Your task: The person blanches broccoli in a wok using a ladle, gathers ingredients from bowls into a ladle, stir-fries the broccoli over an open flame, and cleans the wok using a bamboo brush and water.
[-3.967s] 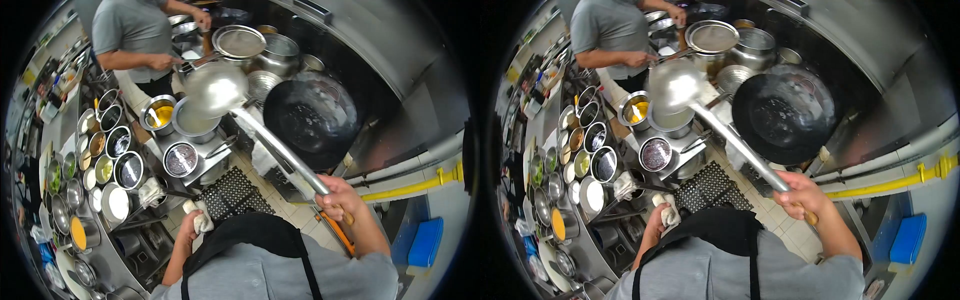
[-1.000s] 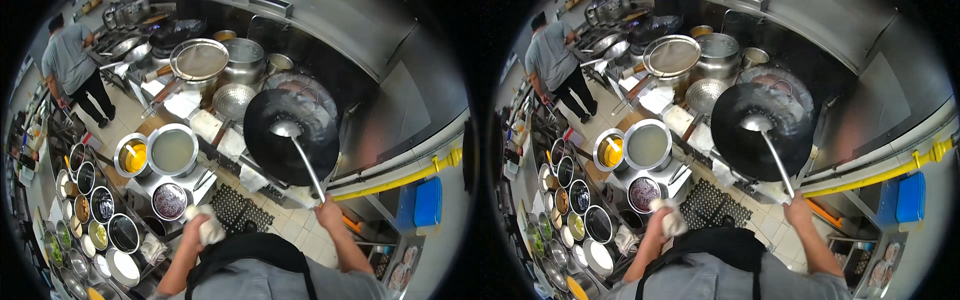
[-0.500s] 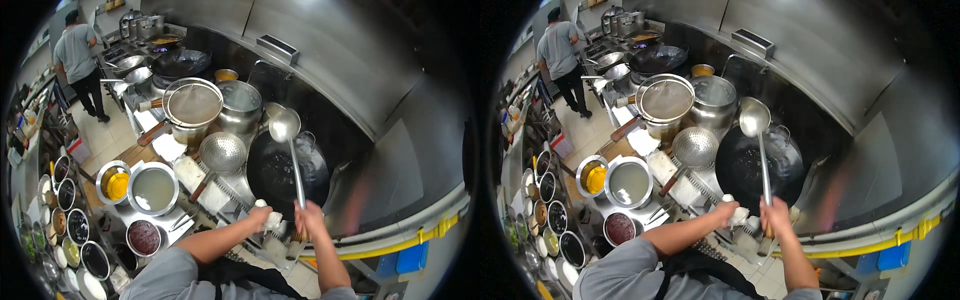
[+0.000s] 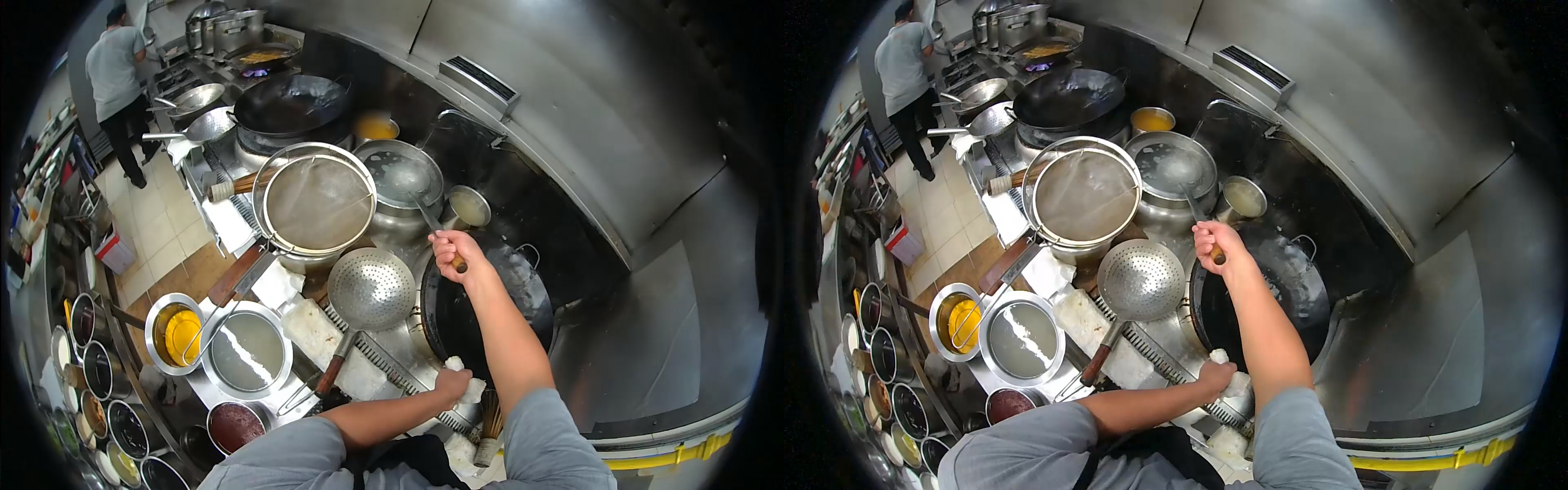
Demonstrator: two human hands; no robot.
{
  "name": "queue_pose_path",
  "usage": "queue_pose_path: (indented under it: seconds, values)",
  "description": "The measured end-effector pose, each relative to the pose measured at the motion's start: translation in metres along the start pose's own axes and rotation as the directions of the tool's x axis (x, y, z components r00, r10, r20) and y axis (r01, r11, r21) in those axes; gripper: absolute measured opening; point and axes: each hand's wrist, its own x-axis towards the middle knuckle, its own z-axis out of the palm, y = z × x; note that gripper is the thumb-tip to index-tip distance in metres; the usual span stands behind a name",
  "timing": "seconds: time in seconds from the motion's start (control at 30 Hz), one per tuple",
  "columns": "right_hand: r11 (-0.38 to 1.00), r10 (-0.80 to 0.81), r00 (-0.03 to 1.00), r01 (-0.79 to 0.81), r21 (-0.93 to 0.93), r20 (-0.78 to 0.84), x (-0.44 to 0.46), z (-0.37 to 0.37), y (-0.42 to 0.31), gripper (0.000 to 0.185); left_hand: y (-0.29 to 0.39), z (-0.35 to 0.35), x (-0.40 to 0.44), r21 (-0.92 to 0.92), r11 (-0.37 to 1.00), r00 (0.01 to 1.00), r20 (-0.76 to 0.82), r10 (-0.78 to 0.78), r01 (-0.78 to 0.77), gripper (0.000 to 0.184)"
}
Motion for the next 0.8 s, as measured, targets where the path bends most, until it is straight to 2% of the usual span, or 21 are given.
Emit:
queue_pose_path:
  seconds: [0.03, 0.1, 0.23, 0.27, 0.3, 0.33, 0.37, 0.4, 0.43, 0.57, 0.6, 0.63, 0.67, 0.73, 0.77, 0.8]
  values:
    - [1.0, -0.008, 1.0, 0.008, 0.005, 0.0, -0.008, -0.002, -0.001, 0.011, 0.001, 0.0, 0.002, 0.008, 1.0, 1.0, 0.004, 0.002, -0.002, 0.045]
    - [0.959, 0.027, 0.989, -0.067, 0.275, 0.147, -0.03, -0.008, -0.003, 0.017, -0.001, 0.0, 0.003, 0.131, 0.99, 0.999, -0.02, 0.051, -0.048, 0.046]
    - [0.914, -0.015, 0.97, -0.084, 0.397, 0.241, -0.102, -0.026, 0.002, 0.024, 0.005, -0.006, 0.003, 0.215, 0.973, 0.996, -0.008, 0.091, -0.087, 0.049]
    - [0.906, -0.022, 0.967, -0.088, 0.414, 0.255, -0.127, -0.031, 0.006, 0.026, -0.003, -0.006, 0.016, 0.18, 0.983, 0.999, -0.018, 0.031, -0.027, 0.048]
    - [0.906, -0.016, 0.954, -0.113, 0.408, 0.3, -0.149, -0.042, 0.007, 0.028, -0.018, -0.002, 0.034, -0.036, 0.999, 0.999, 0.033, -0.003, 0.004, 0.045]
    - [0.904, -0.025, 0.953, -0.108, 0.413, 0.303, -0.173, -0.05, 0.009, 0.029, -0.011, -0.004, 0.029, -0.178, 0.982, 0.996, 0.075, -0.052, 0.065, 0.043]
    - [0.903, -0.029, 0.952, -0.106, 0.415, 0.306, -0.199, -0.056, 0.012, 0.03, 0.003, -0.004, 0.012, -0.032, 0.999, 0.999, -0.005, -0.032, 0.032, 0.044]
    - [0.902, -0.035, 0.956, -0.095, 0.421, 0.291, -0.225, -0.062, 0.016, 0.031, -0.026, 0.001, 0.047, -0.176, 0.976, 0.989, 0.097, -0.114, 0.129, 0.045]
    - [0.91, -0.029, 0.962, -0.086, 0.405, 0.27, -0.249, -0.064, 0.019, 0.031, -0.031, 0.006, 0.043, -0.23, 0.971, 0.994, 0.098, -0.048, 0.07, 0.044]
    - [0.931, 0.047, 0.99, -0.091, 0.353, 0.13, -0.307, -0.105, 0.031, 0.03, -0.031, 0.01, 0.039, -0.157, 0.987, 0.995, 0.093, -0.024, 0.038, 0.041]
    - [0.942, 0.073, 0.995, -0.093, 0.322, 0.072, -0.312, -0.115, 0.036, 0.029, -0.026, 0.014, 0.027, -0.17, 0.984, 0.996, 0.086, -0.028, 0.043, 0.041]
    - [0.943, 0.083, 0.994, -0.103, 0.317, 0.074, -0.316, -0.125, 0.045, 0.029, -0.02, 0.016, 0.015, -0.27, 0.959, 0.994, 0.092, -0.066, 0.088, 0.039]
    - [0.993, 0.061, 0.997, -0.055, 0.109, -0.052, -0.319, -0.134, 0.055, 0.019, -0.013, 0.018, 0.007, -0.365, 0.923, 0.99, 0.103, -0.093, 0.124, 0.037]
    - [0.963, -0.084, 0.955, 0.005, -0.27, -0.284, -0.319, -0.15, 0.073, 0.006, -0.015, 0.022, 0.009, -0.333, 0.939, 0.994, 0.092, -0.063, 0.091, 0.037]
    - [0.903, -0.187, 0.909, 0.009, -0.429, -0.373, -0.315, -0.156, 0.083, 0.008, -0.018, 0.02, 0.01, -0.302, 0.951, 0.996, 0.079, -0.044, 0.066, 0.036]
    - [0.715, -0.328, 0.866, -0.034, -0.699, -0.378, -0.313, -0.161, 0.091, 0.01, -0.016, 0.018, 0.006, -0.273, 0.96, 0.996, 0.086, -0.037, 0.059, 0.028]
